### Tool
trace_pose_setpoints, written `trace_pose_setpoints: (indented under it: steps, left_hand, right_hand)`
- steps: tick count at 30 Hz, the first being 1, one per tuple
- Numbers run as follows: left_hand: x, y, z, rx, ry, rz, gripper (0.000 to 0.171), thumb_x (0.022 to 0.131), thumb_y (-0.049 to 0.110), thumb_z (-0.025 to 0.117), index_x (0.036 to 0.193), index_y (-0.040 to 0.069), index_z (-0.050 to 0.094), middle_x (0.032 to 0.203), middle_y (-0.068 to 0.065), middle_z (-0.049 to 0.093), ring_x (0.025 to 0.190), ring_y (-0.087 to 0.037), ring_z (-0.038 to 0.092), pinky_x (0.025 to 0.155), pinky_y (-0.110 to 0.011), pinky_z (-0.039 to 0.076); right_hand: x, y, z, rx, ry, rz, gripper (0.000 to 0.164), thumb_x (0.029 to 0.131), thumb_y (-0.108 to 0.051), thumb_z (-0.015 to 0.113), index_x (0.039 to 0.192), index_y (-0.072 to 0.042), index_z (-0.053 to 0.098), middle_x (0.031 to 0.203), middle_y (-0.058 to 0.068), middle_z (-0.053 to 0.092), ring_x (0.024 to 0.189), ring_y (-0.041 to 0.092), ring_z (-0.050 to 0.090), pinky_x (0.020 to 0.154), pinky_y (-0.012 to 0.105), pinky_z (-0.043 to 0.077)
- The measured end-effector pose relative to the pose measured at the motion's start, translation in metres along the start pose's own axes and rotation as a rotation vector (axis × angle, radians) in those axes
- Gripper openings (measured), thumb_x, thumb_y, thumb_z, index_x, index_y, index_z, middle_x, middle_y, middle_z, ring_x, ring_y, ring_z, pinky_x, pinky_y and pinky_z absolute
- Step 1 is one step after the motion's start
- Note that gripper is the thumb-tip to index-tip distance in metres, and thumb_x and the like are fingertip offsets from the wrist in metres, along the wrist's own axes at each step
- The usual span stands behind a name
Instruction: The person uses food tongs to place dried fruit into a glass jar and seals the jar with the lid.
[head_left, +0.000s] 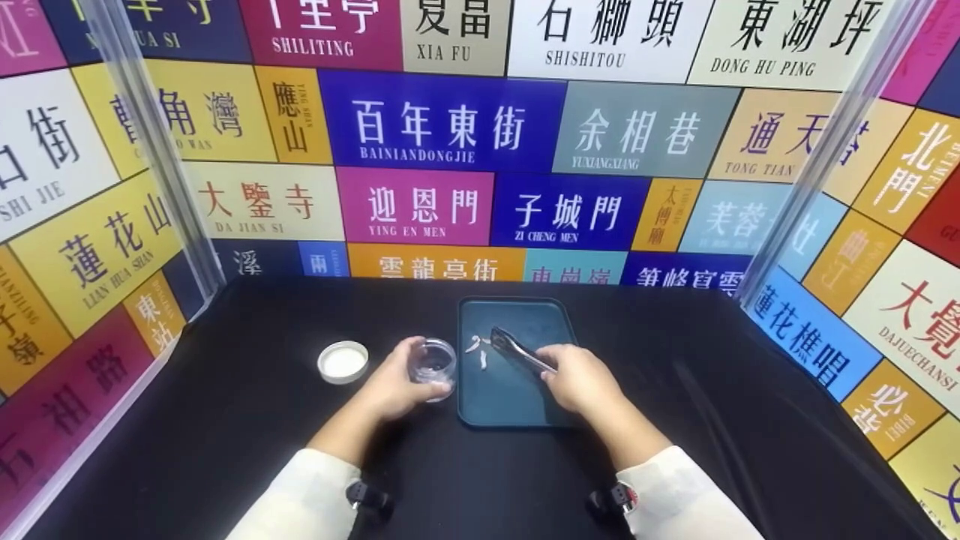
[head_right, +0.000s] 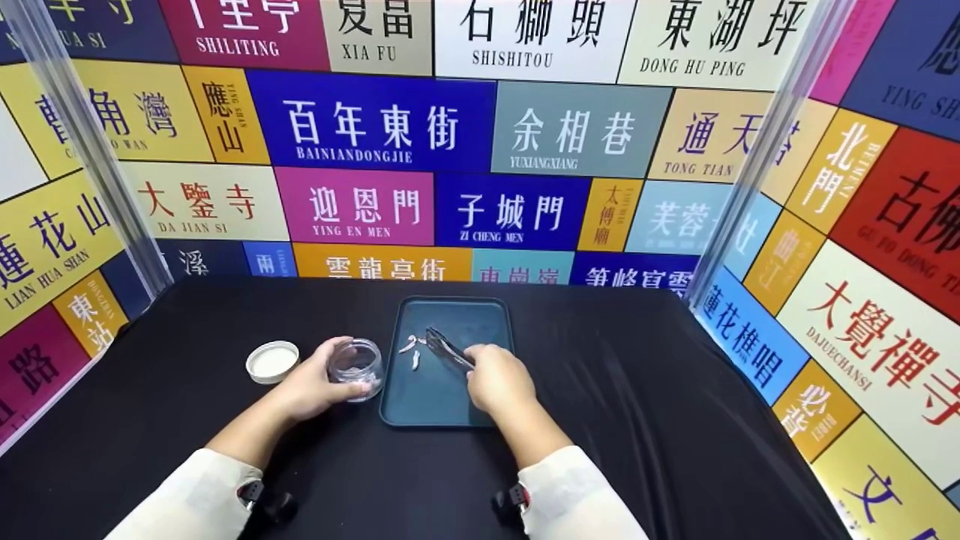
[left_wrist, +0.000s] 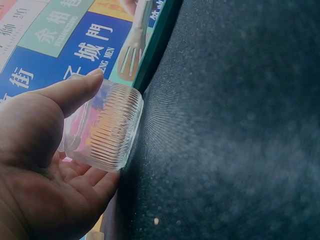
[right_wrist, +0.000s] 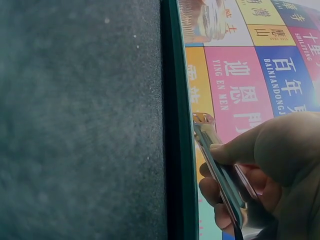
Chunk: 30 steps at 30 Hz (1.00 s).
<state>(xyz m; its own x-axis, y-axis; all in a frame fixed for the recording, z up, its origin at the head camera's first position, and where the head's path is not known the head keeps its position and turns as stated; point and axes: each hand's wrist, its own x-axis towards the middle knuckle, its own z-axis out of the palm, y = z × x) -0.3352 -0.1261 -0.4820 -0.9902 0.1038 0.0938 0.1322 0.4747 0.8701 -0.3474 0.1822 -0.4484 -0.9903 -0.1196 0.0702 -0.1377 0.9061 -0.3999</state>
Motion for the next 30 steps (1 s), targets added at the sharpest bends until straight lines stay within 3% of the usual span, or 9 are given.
trace_pose_setpoints:
  steps: [7,30]
  left_hand:
    - [-0.001,0.0,0.0,-0.004,0.0,0.02,0.1,0.078,0.024,0.096,0.158,0.001,0.04,0.158,-0.024,0.056,0.144,-0.04,0.057,0.127,-0.054,0.04]
    - [-0.001,0.002,-0.001,0.012,0.0,-0.007,0.099,0.079,0.026,0.096,0.159,0.005,0.041,0.159,-0.021,0.056,0.146,-0.038,0.056,0.129,-0.052,0.038]
  right_hand:
    - [-0.001,-0.002,0.0,0.005,0.008,-0.004,0.037,0.104,-0.018,0.07,0.141,-0.018,0.07,0.141,0.009,0.073,0.135,0.034,0.066,0.118,0.059,0.049]
    - [-0.017,-0.026,-0.021,0.058,0.089,-0.09,0.041,0.103,-0.021,0.072,0.143,-0.02,0.069,0.147,0.009,0.069,0.139,0.033,0.063,0.12,0.058,0.049]
